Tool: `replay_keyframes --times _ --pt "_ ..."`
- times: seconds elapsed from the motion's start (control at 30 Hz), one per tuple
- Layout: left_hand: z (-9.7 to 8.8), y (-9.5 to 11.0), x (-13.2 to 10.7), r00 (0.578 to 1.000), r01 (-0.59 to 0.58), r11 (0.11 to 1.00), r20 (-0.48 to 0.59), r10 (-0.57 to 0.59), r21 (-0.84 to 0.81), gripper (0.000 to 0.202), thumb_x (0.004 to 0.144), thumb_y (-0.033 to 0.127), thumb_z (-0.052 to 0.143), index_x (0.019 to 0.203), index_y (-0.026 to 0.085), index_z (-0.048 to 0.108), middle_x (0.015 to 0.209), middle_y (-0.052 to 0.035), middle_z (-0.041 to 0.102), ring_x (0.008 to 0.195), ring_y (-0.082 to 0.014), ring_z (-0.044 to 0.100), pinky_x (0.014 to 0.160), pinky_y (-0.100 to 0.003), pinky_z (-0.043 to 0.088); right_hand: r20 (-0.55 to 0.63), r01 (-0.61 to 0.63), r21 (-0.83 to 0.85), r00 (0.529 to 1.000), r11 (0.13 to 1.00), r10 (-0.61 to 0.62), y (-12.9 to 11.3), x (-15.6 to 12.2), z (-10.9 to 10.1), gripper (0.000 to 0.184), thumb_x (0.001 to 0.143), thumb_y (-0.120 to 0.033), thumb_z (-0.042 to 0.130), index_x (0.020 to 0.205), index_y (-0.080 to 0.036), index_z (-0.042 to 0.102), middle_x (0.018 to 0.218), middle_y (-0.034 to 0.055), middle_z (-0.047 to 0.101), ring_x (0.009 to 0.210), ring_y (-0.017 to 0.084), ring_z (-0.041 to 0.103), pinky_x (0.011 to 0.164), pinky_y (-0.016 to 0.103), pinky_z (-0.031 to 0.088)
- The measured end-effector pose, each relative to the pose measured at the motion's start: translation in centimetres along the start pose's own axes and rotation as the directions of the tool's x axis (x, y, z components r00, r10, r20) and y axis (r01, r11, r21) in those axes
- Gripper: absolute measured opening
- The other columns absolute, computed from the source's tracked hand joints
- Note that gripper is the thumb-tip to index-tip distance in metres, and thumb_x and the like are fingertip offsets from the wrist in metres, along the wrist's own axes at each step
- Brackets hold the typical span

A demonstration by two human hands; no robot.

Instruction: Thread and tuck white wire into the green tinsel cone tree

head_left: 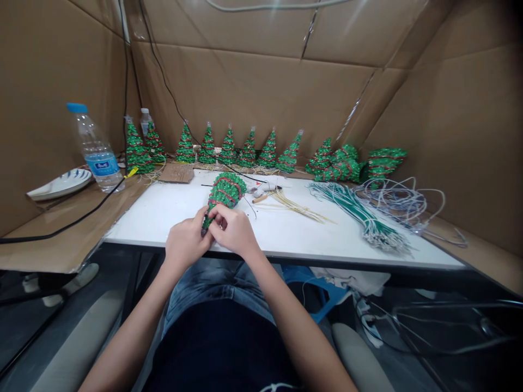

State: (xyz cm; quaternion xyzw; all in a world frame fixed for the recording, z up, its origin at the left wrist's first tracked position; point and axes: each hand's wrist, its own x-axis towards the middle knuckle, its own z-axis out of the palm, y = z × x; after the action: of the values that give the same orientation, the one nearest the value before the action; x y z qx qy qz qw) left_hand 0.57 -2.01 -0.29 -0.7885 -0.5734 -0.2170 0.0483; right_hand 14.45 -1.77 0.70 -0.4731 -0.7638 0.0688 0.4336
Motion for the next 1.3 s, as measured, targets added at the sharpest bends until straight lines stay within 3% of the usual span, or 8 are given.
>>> replay_keyframes --times 0.63,1.3 --pt "-0.11 0.04 -0.06 1.0 0.001 1.0 -0.001 -0.001 0.002 0.051 0.09 0.039 0.041 0.138 0.023 0.044 0.088 -0.0092 0.073 0.08 -0.0257 0.07 0.066 -0.029 0.045 -0.025 -0.003 0.011 1.0 1.0 0.003 0.03 0.07 0.08 0.013 0.07 -0.016 0.051 0.078 -0.021 0.06 0.059 -0.004 0.056 0.055 0.012 0.049 0.061 0.022 0.039" --pt "0.02 0.0 -0.09 1.0 -0.002 1.0 -0.008 0.002 0.0 0.051 0.089 0.036 0.041 0.138 0.022 0.045 0.088 -0.0091 0.073 0.08 -0.0268 0.069 0.065 -0.03 0.044 0.023 -0.026 -0.032 0.999 0.999 0.026 -0.07 0.13 0.02 0.012 0.072 -0.018 0.051 0.077 -0.022 0.061 0.058 -0.0042 0.055 0.054 0.012 0.046 0.06 0.023 0.035"
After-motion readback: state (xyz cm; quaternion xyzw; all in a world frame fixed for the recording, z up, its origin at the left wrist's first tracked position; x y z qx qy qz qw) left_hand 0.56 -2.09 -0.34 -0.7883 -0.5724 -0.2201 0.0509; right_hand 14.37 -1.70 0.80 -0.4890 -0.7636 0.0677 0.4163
